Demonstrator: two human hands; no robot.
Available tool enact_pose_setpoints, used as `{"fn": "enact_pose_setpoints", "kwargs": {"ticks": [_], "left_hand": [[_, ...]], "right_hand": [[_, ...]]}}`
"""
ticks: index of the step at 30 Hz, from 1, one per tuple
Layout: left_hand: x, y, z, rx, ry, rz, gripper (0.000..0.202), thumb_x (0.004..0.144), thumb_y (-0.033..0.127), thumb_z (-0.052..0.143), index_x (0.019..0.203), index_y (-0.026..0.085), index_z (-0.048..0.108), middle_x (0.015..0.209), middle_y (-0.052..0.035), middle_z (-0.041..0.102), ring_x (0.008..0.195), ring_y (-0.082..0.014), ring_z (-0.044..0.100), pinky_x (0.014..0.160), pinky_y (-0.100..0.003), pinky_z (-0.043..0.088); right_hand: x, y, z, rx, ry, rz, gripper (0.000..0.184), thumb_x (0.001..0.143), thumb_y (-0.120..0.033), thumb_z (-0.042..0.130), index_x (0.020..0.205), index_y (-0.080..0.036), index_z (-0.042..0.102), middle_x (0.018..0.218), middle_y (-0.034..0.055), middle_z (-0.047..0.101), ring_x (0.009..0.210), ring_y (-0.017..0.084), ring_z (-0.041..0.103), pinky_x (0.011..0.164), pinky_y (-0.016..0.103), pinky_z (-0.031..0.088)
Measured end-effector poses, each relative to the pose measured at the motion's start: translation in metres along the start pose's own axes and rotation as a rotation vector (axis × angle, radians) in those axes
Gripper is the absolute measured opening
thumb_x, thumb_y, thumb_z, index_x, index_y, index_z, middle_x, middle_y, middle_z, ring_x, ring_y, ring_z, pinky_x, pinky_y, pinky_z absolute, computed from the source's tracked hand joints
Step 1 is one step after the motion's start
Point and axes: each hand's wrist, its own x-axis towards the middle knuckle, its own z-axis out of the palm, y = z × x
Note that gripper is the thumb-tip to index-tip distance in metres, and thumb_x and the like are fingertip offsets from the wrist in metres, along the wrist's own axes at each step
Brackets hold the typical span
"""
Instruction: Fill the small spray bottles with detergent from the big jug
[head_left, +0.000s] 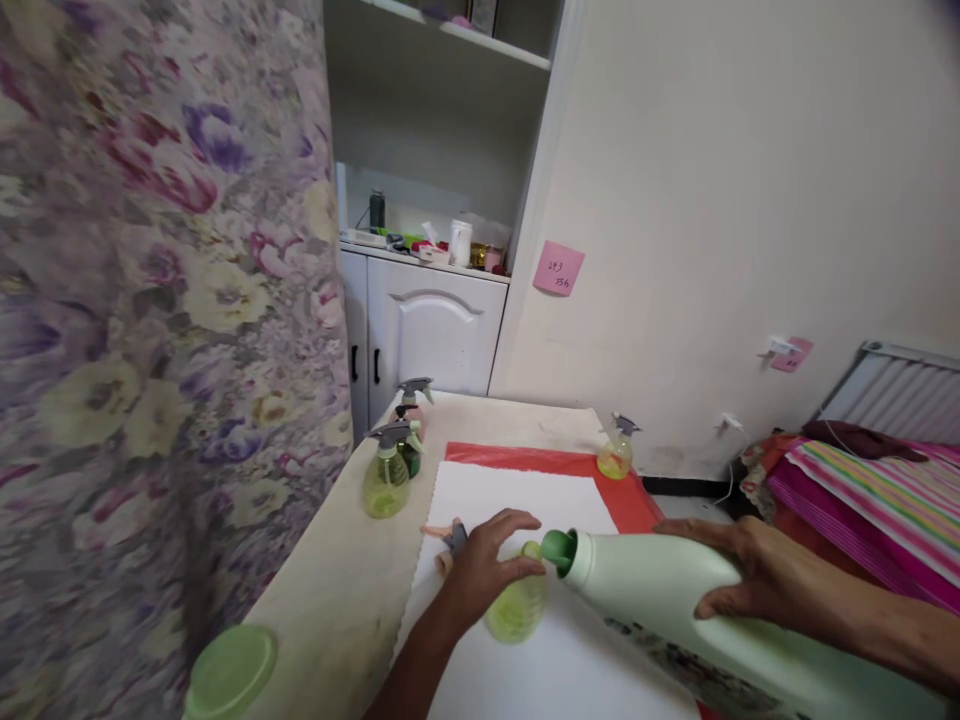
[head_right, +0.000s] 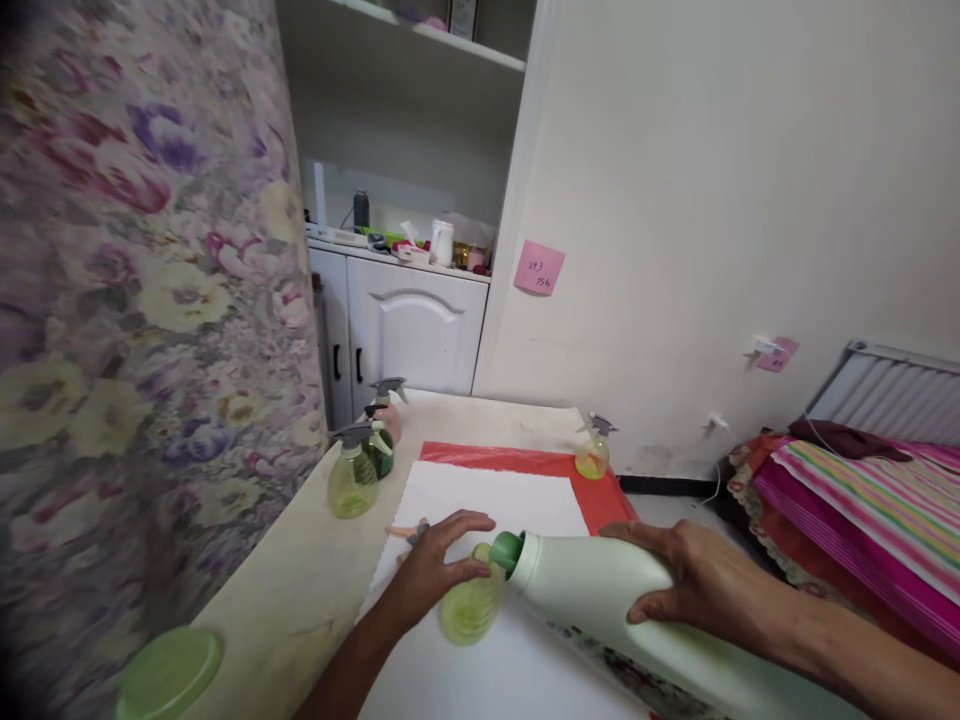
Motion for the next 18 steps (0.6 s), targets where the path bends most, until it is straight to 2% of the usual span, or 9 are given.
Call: {"fn": "enact_pose_setpoints", "kwargs": {"ticks": [2,7,12,18], "left_hand": [[0.002,-0.002,-0.002,-0.029,-0.015,0.001,0.032,0.07,0.028,0.075,0.101,0.026,0.07,0.112,-0.0032,0.068,0.11,-0.0237,0.059,0.102,-0.035,0.04],[0.003,-0.015,0.003,-0.137,-0.037,0.027,0.03,0.068,0.023,0.076,0.098,0.024,0.071,0.107,-0.0041,0.069,0.105,-0.0229,0.061,0.095,-0.032,0.043],[0.002,-0.022,0.004,-0.17,-0.05,0.007,0.03,0.069,0.024,0.076,0.099,0.023,0.071,0.106,-0.0052,0.069,0.104,-0.0235,0.061,0.095,-0.033,0.044],[0.003,-0.019,0.007,-0.179,-0.046,-0.004,0.029,0.07,0.029,0.075,0.098,0.023,0.071,0.104,-0.0048,0.07,0.102,-0.0231,0.062,0.093,-0.032,0.045]], "right_hand": [[0.0,-0.003,-0.001,0.038,-0.06,0.009,0.054,0.069,-0.045,0.074,0.12,-0.033,0.065,0.101,0.0011,0.077,0.081,0.026,0.071,0.067,0.027,0.056],[0.003,-0.009,0.0,0.043,-0.117,0.055,0.058,0.072,-0.045,0.073,0.127,-0.031,0.06,0.109,0.0022,0.075,0.086,0.027,0.071,0.063,0.024,0.055],[0.005,-0.011,0.0,0.027,-0.119,0.064,0.055,0.071,-0.045,0.074,0.124,-0.034,0.061,0.105,0.0,0.075,0.084,0.025,0.071,0.065,0.024,0.055],[0.007,-0.006,0.0,-0.05,-0.141,0.054,0.056,0.071,-0.051,0.072,0.123,-0.034,0.06,0.091,-0.0003,0.076,0.074,0.024,0.07,0.059,0.025,0.053]]}}
